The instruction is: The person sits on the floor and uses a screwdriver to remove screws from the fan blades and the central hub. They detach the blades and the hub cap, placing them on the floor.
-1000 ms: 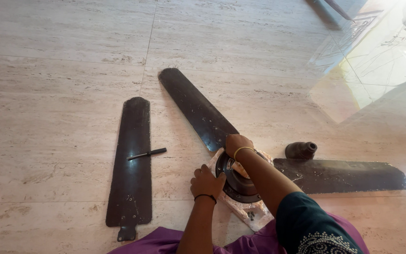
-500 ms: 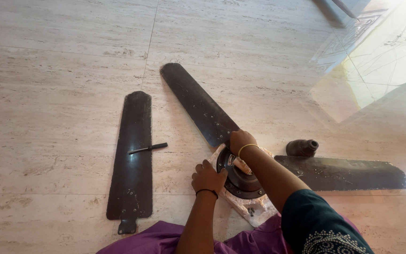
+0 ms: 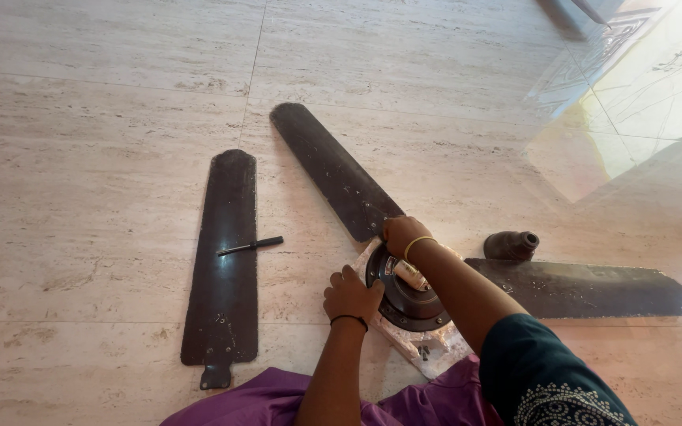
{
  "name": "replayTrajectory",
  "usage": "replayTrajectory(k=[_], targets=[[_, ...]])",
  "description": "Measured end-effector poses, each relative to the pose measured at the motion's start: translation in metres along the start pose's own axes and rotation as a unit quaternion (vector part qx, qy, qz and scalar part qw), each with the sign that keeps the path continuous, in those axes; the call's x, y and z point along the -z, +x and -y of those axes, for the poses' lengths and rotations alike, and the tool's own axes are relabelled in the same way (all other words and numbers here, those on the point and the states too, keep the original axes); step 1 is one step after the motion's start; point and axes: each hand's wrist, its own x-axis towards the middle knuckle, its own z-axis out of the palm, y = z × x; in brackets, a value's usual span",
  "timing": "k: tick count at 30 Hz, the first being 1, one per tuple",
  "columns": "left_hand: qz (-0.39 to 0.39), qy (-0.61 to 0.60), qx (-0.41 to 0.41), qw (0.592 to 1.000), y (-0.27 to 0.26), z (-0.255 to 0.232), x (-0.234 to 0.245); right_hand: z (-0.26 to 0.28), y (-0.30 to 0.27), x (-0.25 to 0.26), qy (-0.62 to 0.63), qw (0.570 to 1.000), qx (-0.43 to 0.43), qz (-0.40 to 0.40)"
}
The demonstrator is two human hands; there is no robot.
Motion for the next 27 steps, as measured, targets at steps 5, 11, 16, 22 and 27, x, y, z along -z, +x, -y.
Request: replayTrajectory(k=[5, 11, 16, 22, 27], targets=[[0.006, 0.0, -0.003, 1.0, 0.002, 0.001, 0.0, -0.01, 0.008, -0.003, 0.043, 0.998, -0.038, 0.014], [0.012, 0.004, -0.001, 1.0, 0.001, 0.0, 0.0, -0.032, 0.031, -0.017, 0.12, 0.992, -0.032, -0.029], [0.011, -0.001, -0.003, 1.0, -0.002, 0.0, 0.002, -0.019, 0.02, 0.003, 0.034, 0.995, -0.089, 0.019], [0.011, 0.01, 0.002, 1.0, 0.001, 0.0, 0.001, 0.001, 0.002, 0.034, 0.005, 0.99, -0.117, 0.073], [0.009, 0.022, 0.01, 1.0, -0.001, -0.004, 0.002, 0.004, 0.008, 0.019, -0.113, 0.991, -0.04, 0.055]])
